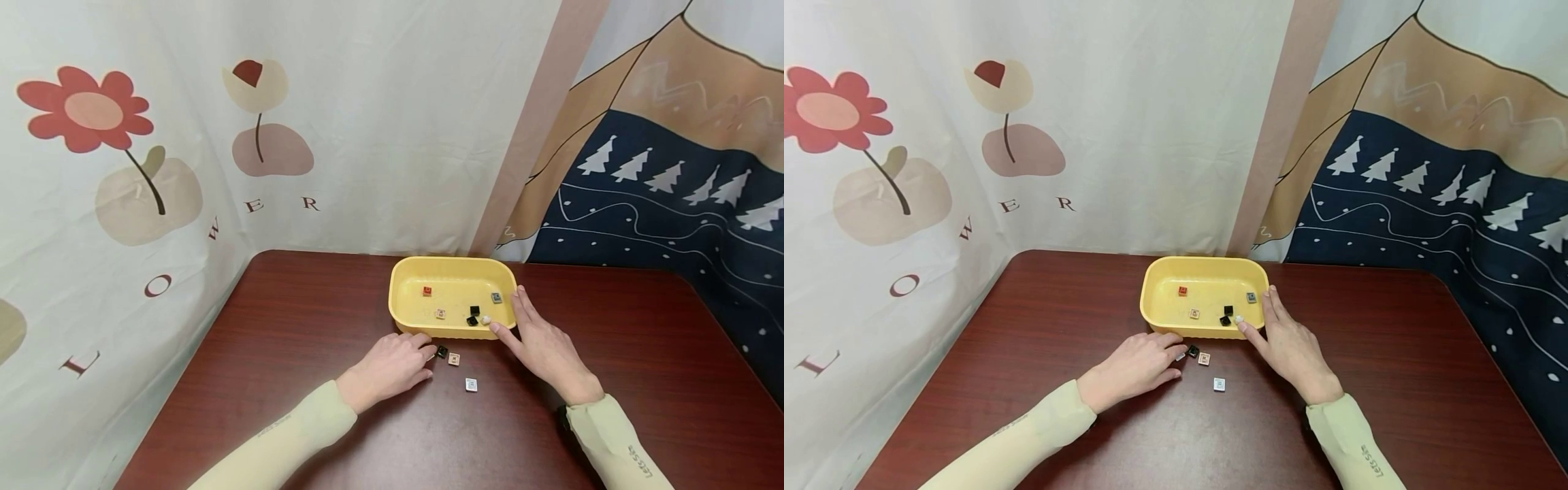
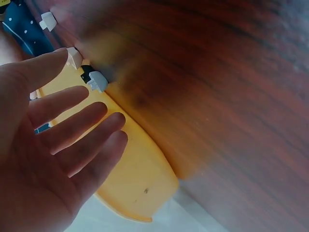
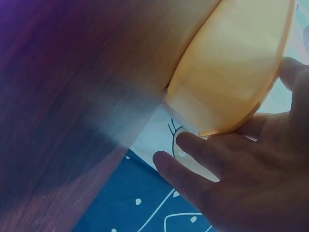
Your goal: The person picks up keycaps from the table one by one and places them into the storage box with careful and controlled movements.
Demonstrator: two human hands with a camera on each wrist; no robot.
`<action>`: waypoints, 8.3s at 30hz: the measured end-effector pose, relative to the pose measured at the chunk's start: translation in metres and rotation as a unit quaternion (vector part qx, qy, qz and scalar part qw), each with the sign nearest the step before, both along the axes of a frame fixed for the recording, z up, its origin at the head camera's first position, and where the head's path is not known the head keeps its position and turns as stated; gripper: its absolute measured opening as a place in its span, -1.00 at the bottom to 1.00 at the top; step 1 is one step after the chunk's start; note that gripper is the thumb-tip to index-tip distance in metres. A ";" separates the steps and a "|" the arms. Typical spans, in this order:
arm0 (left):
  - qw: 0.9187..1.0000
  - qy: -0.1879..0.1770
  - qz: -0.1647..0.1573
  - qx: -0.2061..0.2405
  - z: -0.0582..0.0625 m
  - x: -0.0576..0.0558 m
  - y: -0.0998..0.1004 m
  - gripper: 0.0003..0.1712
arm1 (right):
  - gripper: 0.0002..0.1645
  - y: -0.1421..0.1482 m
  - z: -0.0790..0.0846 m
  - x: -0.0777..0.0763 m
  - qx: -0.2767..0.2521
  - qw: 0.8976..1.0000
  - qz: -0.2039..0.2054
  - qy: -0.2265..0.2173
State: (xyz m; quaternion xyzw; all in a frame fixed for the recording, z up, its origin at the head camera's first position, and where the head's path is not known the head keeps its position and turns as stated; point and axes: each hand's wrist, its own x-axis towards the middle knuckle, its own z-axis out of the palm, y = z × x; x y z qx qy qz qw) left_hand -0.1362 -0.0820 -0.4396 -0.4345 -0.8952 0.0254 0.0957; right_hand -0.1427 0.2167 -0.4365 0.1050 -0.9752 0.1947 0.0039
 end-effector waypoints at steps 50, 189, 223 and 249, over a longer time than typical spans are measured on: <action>0.991 -0.012 -0.077 0.113 0.004 0.005 -0.007 -0.90 | 0.08 0.001 0.000 0.001 -0.003 1.000 0.002 -0.004; 0.977 0.088 -0.007 0.195 0.022 -0.024 0.032 -0.75 | 0.08 0.000 0.000 0.000 -0.004 1.000 0.003 0.008; 0.989 0.043 -0.128 -0.067 0.006 0.025 0.059 -0.36 | 0.06 -0.001 -0.001 0.000 0.001 1.000 -0.002 0.006; 0.979 0.099 -0.137 -0.111 -0.006 0.026 0.066 -0.68 | 0.06 0.000 -0.001 0.000 -0.005 1.000 -0.003 0.000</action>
